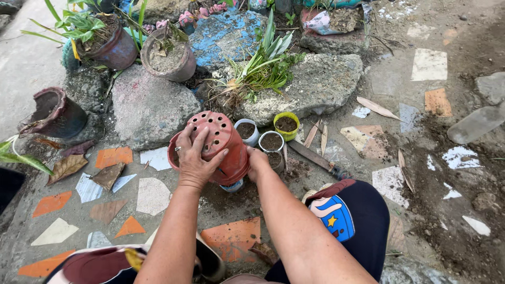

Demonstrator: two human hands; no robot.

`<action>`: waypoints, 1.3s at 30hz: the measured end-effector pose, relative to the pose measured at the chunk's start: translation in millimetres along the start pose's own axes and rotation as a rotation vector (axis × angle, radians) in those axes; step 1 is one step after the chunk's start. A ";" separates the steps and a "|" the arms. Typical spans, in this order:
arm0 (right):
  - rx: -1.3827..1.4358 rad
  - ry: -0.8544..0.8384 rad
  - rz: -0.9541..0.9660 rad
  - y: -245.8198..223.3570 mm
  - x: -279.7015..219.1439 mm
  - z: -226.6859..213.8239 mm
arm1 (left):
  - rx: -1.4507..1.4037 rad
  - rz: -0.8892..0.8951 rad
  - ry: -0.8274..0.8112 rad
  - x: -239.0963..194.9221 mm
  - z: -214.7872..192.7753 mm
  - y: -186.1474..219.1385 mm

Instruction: The person fills multiple small pots with soil by hand, transfers soil between containers, and plants seeds in the prepared soil.

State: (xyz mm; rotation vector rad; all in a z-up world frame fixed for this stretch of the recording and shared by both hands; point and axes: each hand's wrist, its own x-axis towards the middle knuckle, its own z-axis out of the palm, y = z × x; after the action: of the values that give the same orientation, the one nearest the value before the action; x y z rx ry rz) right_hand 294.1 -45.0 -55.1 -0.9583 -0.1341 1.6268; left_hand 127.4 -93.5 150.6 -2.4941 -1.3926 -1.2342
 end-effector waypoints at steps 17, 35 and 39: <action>-1.177 0.041 -0.583 -104.6 -103.6 94.3 | -0.345 -0.499 -0.244 -73.5 76.4 -102.8; -2.076 0.369 -0.905 -161.2 21.0 47.1 | -0.059 -0.850 -0.606 -112.2 119.5 -135.9; -2.097 0.363 -0.892 -177.5 48.7 48.6 | -0.054 -0.984 -0.685 -126.0 141.9 -154.4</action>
State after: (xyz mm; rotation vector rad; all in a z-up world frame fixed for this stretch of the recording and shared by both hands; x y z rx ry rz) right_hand 400.3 71.5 51.6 -2.1031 -1.9070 -0.0895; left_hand 67.3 -36.1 -79.4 -2.3657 -2.9860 -0.3549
